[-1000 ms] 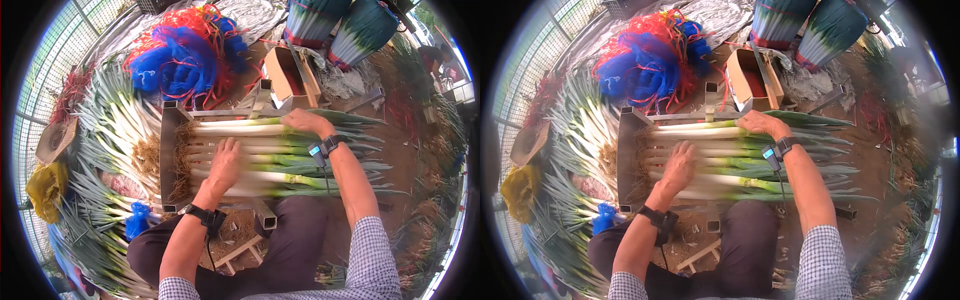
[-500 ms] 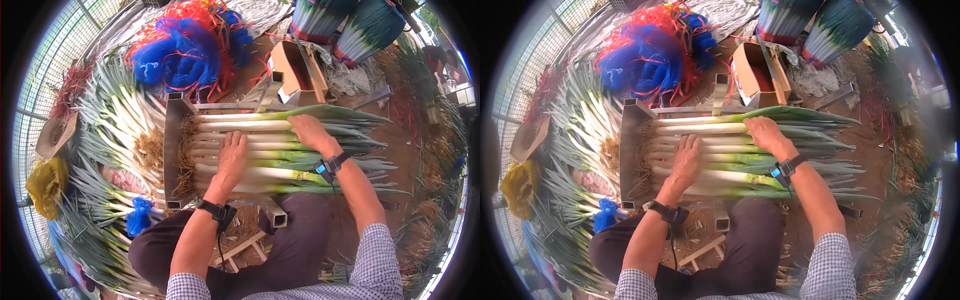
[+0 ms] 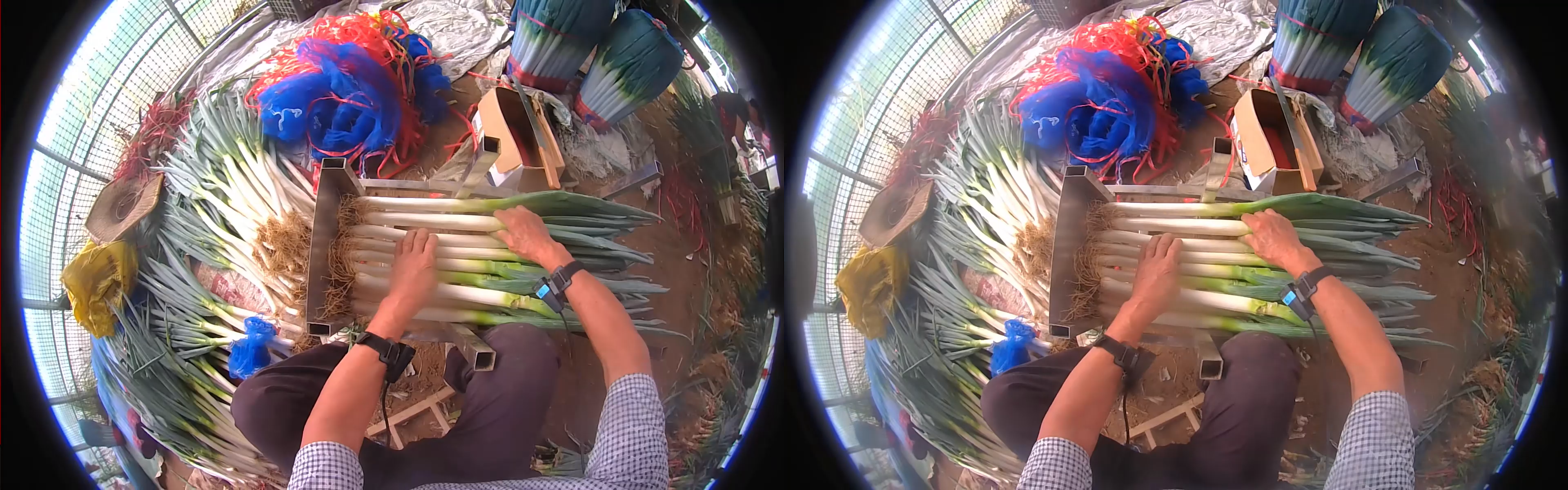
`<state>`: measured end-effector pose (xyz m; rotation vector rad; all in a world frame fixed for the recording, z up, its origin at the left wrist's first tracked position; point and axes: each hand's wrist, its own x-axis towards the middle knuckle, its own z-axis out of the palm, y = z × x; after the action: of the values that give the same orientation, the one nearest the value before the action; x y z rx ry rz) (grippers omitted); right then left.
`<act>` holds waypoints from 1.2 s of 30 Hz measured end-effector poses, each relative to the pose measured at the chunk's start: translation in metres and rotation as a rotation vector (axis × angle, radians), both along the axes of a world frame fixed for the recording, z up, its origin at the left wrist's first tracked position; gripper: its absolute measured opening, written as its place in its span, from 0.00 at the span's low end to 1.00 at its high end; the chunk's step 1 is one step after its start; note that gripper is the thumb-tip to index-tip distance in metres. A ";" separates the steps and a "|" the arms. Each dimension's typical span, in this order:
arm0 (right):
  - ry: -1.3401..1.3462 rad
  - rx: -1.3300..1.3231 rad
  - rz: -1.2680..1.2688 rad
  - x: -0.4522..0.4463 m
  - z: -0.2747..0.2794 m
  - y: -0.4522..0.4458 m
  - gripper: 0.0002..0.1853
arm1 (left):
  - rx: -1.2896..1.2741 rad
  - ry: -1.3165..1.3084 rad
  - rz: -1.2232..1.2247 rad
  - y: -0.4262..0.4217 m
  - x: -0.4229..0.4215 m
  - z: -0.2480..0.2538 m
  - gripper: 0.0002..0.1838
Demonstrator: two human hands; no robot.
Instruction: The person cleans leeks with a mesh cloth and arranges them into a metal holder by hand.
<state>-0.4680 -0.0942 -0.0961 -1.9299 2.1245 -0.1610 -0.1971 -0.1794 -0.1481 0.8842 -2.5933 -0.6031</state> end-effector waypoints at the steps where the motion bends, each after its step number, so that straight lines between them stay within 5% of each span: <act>1: -0.018 -0.043 0.006 -0.002 0.000 0.003 0.19 | 0.025 -0.003 -0.003 0.000 0.000 0.002 0.29; 14: -0.084 -0.257 0.072 0.019 -0.015 -0.004 0.18 | 0.102 -0.011 -0.001 -0.001 0.001 0.007 0.30; 17: 0.137 -0.382 0.118 0.023 0.015 0.008 0.15 | 0.088 0.008 0.034 0.001 0.001 0.001 0.30; 23: 0.222 -0.270 0.140 0.004 -0.002 0.005 0.06 | 0.044 -0.004 0.014 0.000 -0.002 0.002 0.28; 35: 0.381 -0.213 0.201 0.008 -0.009 -0.006 0.06 | -0.051 -0.016 0.017 -0.006 -0.016 -0.012 0.26; 36: 0.393 -0.232 0.199 0.005 -0.013 -0.008 0.05 | -0.129 0.087 0.043 -0.002 -0.017 -0.007 0.18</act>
<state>-0.4631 -0.1020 -0.1087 -2.4693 2.2053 0.0154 -0.2143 -0.1819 -0.1547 0.8506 -2.4967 -0.4469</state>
